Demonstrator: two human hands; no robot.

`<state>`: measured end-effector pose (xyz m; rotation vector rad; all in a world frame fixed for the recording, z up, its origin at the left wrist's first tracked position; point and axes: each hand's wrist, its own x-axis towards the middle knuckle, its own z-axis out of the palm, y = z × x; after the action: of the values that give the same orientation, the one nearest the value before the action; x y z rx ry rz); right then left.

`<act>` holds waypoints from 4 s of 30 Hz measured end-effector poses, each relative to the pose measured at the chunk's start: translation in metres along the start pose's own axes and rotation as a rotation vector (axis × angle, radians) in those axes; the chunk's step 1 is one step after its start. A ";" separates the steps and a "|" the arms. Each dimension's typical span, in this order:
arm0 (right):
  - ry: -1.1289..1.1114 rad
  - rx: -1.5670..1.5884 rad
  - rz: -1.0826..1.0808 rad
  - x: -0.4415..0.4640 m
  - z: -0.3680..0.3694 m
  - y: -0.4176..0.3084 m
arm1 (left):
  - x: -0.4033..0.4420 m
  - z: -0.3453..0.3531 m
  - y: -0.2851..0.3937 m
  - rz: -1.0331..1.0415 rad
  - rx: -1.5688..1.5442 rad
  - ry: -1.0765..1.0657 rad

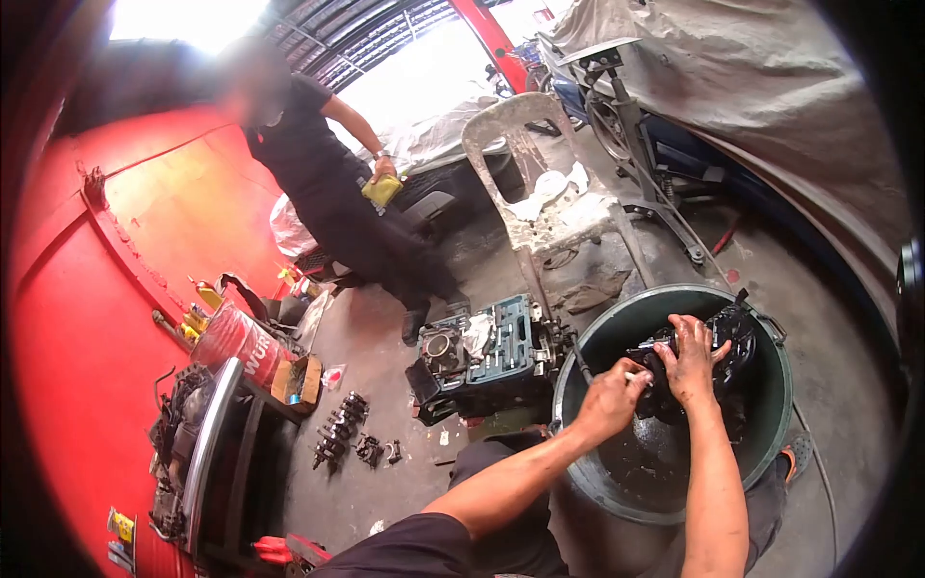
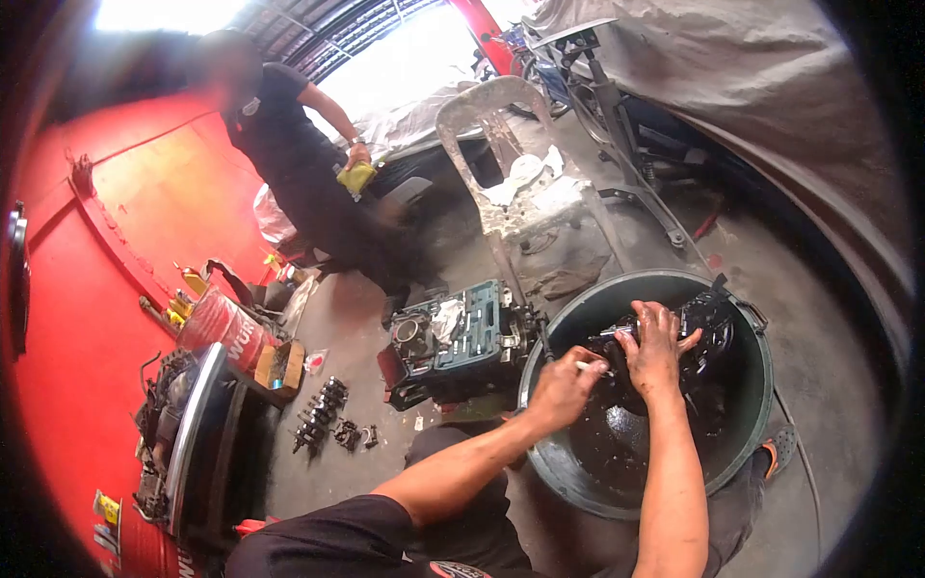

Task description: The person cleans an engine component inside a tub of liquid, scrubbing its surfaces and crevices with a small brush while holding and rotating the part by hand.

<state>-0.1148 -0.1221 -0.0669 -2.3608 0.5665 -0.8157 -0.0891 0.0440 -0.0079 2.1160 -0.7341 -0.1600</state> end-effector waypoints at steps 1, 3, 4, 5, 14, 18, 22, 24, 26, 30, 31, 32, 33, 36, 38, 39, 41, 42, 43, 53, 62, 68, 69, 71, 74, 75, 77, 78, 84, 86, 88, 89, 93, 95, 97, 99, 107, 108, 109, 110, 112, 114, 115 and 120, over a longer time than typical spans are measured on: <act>-0.017 0.008 0.014 0.000 -0.001 0.000 | -0.001 -0.013 0.010 -0.067 -0.030 -0.041; -0.013 0.021 0.014 0.001 -0.003 0.000 | 0.009 0.004 -0.031 -0.032 -0.061 0.102; -0.022 0.031 0.003 0.000 -0.003 -0.003 | 0.012 0.010 -0.043 -0.067 -0.019 0.146; -0.028 0.028 0.011 0.001 -0.003 -0.006 | 0.019 0.017 -0.050 -0.018 0.005 0.165; -0.012 0.008 -0.009 -0.001 -0.005 -0.003 | 0.020 0.004 -0.053 0.037 0.067 0.185; 0.005 0.002 -0.001 0.001 0.002 0.000 | 0.033 0.028 -0.067 -0.233 -0.388 0.006; -0.002 0.011 -0.024 -0.001 -0.001 0.003 | 0.025 0.018 -0.066 -0.228 -0.623 -0.039; -0.016 0.015 -0.017 0.000 -0.003 0.002 | 0.018 0.009 -0.058 -0.204 -0.773 -0.058; -0.012 0.015 -0.017 -0.002 -0.003 0.001 | 0.013 -0.002 -0.052 -0.141 -0.627 -0.113; 0.020 0.008 -0.028 0.001 0.001 0.000 | 0.002 -0.023 -0.017 0.077 0.003 -0.040; 0.019 0.005 -0.025 0.001 0.002 0.001 | 0.001 -0.020 -0.021 0.248 0.136 0.055; 0.020 0.002 -0.021 0.001 0.001 0.001 | 0.002 -0.017 -0.025 0.419 0.269 0.151; 0.020 0.002 -0.018 0.001 -0.001 0.000 | 0.006 -0.007 -0.033 0.408 0.166 0.135; 0.013 0.008 -0.013 0.003 0.009 -0.003 | 0.002 0.019 -0.039 0.351 0.109 -0.010; 0.026 0.007 -0.006 0.002 0.010 0.002 | -0.003 0.024 -0.045 0.405 0.107 -0.022; 0.026 0.003 -0.025 0.001 0.006 0.001 | -0.006 0.017 -0.040 0.416 0.106 -0.036; 0.024 -0.001 -0.031 0.000 0.003 0.004 | -0.015 0.003 -0.033 0.410 0.089 -0.079; 0.014 0.001 -0.025 0.001 0.002 0.002 | -0.015 0.000 -0.036 0.372 0.038 -0.117; 0.013 -0.003 -0.006 0.002 0.001 0.001 | -0.013 -0.001 -0.034 0.313 0.016 -0.123; 0.003 0.004 -0.023 0.001 -0.001 0.000 | 0.007 -0.006 -0.031 0.325 -0.072 -0.130; -0.013 0.005 -0.018 0.000 -0.004 0.001 | 0.015 0.023 -0.040 -0.219 -0.557 0.022; -0.009 0.014 -0.011 -0.003 -0.004 0.007 | 0.012 0.026 -0.055 -0.339 -0.909 0.072; -0.001 0.020 -0.013 -0.002 -0.004 0.005 | 0.014 0.024 -0.055 -0.334 -0.935 0.058; -0.005 0.023 -0.010 -0.003 -0.004 0.002 | 0.012 0.022 -0.054 -0.318 -0.935 0.064; -0.014 0.006 -0.007 -0.001 -0.006 0.001 | 0.014 0.020 -0.047 -0.252 -0.786 0.073; -0.006 0.003 -0.015 -0.002 -0.006 0.002 | 0.013 0.021 -0.045 -0.227 -0.712 0.077; -0.002 -0.003 -0.024 -0.004 -0.003 0.003 | 0.007 0.023 -0.040 0.062 -0.271 0.134; -0.003 -0.004 -0.028 -0.004 -0.002 0.004 | 0.003 0.022 -0.034 0.206 -0.045 0.161; -0.005 0.009 0.002 -0.002 -0.005 0.000 | -0.004 0.008 -0.026 0.308 0.056 0.054; -0.037 0.018 0.017 -0.002 -0.007 -0.006 | 0.011 0.019 -0.051 0.196 -0.026 0.116; -0.014 0.002 0.000 0.001 -0.003 -0.003 | 0.018 0.019 -0.054 0.086 -0.132 0.051; -0.007 0.006 -0.004 0.000 -0.003 0.001 | 0.011 0.021 -0.057 0.067 -0.169 0.021; -0.013 -0.001 0.011 -0.001 -0.006 0.001 | -0.014 0.019 -0.044 0.042 -0.149 -0.001; -0.014 -0.010 -0.022 -0.002 0.002 0.004 | -0.010 0.027 -0.051 0.199 -0.091 0.084; -0.025 0.001 -0.017 -0.005 0.004 0.002 | -0.006 0.026 -0.041 0.096 -0.117 0.039; -0.003 -0.011 -0.023 0.001 0.003 0.008 | -0.008 0.023 -0.030 0.017 -0.158 0.012; 0.026 -0.043 -0.057 -0.002 0.006 0.004 | 0.001 0.028 -0.047 -0.014 -0.157 0.012; 0.020 -0.043 -0.042 0.001 0.008 0.007 | 0.005 0.027 -0.046 -0.041 -0.150 0.019; 0.016 -0.034 -0.048 0.002 0.006 0.008 | 0.005 0.027 -0.048 -0.006 -0.163 0.008; 0.008 -0.024 -0.050 0.000 0.005 0.009 | 0.002 0.024 -0.051 0.023 -0.174 -0.007; -0.011 -0.019 -0.049 -0.001 0.002 0.010 | -0.005 0.006 -0.039 0.042 -0.223 -0.002; -0.068 -0.046 -0.020 0.001 0.000 0.010 | 0.003 0.008 -0.067 -0.046 -0.374 -0.036; -0.036 -0.039 -0.047 0.003 0.004 0.012 | 0.003 0.006 -0.053 -0.074 -0.364 0.005; -0.004 -0.046 -0.059 0.003 0.011 0.017 | 0.009 0.013 -0.048 -0.215 -0.668 -0.014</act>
<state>-0.1086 -0.1322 -0.0838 -2.4308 0.5219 -0.8319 -0.0653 0.0520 -0.0521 1.5436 -0.3800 -0.4677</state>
